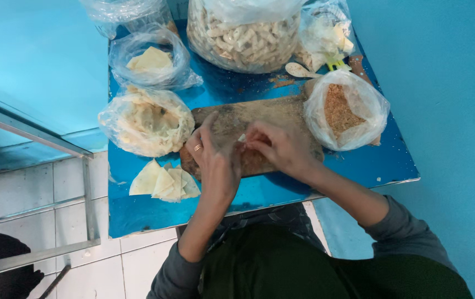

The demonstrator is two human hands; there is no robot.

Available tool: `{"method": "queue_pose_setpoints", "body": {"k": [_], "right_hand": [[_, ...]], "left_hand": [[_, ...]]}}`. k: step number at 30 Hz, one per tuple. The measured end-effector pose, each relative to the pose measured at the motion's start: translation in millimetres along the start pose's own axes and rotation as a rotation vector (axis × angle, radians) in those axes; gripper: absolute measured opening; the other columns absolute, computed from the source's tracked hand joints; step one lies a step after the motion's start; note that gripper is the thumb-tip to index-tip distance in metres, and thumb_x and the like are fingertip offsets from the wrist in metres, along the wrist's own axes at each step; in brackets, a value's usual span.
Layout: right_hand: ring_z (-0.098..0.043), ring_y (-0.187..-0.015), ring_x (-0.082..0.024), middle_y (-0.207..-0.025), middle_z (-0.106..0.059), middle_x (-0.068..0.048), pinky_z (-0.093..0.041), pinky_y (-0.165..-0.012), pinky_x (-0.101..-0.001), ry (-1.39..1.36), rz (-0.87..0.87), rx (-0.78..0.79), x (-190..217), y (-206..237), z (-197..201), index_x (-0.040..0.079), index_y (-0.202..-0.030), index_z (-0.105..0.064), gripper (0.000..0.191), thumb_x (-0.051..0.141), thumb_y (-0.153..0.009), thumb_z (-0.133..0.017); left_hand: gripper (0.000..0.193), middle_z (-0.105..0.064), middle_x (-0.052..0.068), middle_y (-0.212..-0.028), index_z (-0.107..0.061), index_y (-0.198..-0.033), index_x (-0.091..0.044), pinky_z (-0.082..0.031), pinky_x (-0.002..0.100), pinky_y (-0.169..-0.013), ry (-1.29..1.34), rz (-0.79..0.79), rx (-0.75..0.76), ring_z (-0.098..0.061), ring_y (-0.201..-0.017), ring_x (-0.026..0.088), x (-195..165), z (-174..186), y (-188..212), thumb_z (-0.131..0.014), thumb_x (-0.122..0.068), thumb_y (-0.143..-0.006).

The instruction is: The person sits at a small blue table and wraps filled pastries one at a time. They take a thin pastry wrapper, place filling from a plastic bag onto it, fold and pinch the wrapper closed by hand, and set the finished parcel on a pile beside the cutting board.

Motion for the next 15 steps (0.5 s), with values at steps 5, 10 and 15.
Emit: {"method": "queue_pose_setpoints", "body": {"k": [5,10,15], "right_hand": [[-0.072,-0.087,-0.027,-0.096,-0.075,-0.005,-0.057,-0.074,-0.0388,0.133,0.224,-0.136,5,5,3,0.013,-0.106,-0.070,0.021,0.016,-0.087,-0.076],[-0.068,-0.089,-0.031,-0.096,-0.075,-0.008,-0.054,-0.076,-0.0425,0.341,0.311,-0.139,6,10,-2,0.012,-0.106,-0.072,0.016,0.014,-0.091,-0.075],[-0.072,-0.091,-0.028,-0.098,-0.076,-0.006,-0.055,-0.076,-0.0410,0.177,0.173,-0.096,3,2,2,0.012,-0.112,-0.067,0.021,0.018,-0.093,-0.074]], "left_hand": [[0.024,-0.046,0.023,-0.146,-0.075,-0.105,0.000,-0.029,0.059,-0.112,-0.186,-0.045,0.054,-0.043,-0.128,0.042,2,-9,-4,-0.072,-0.001,-0.081],[0.018,-0.044,0.024,-0.148,-0.071,-0.105,0.000,-0.031,0.057,-0.110,-0.002,0.020,-0.033,-0.042,-0.129,0.044,2,-10,-2,-0.070,-0.006,-0.089],[0.027,-0.044,0.024,-0.149,-0.072,-0.107,0.001,-0.024,0.061,-0.115,-0.172,-0.047,0.031,-0.043,-0.130,0.042,-2,-7,-1,-0.066,0.000,-0.081]]}}
Point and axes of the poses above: each hand's wrist, its own y-axis away from the middle knuckle, its own z-axis out of the back of the hand, x = y × z, the point moved 2 cm from there along -y, towards the middle knuckle
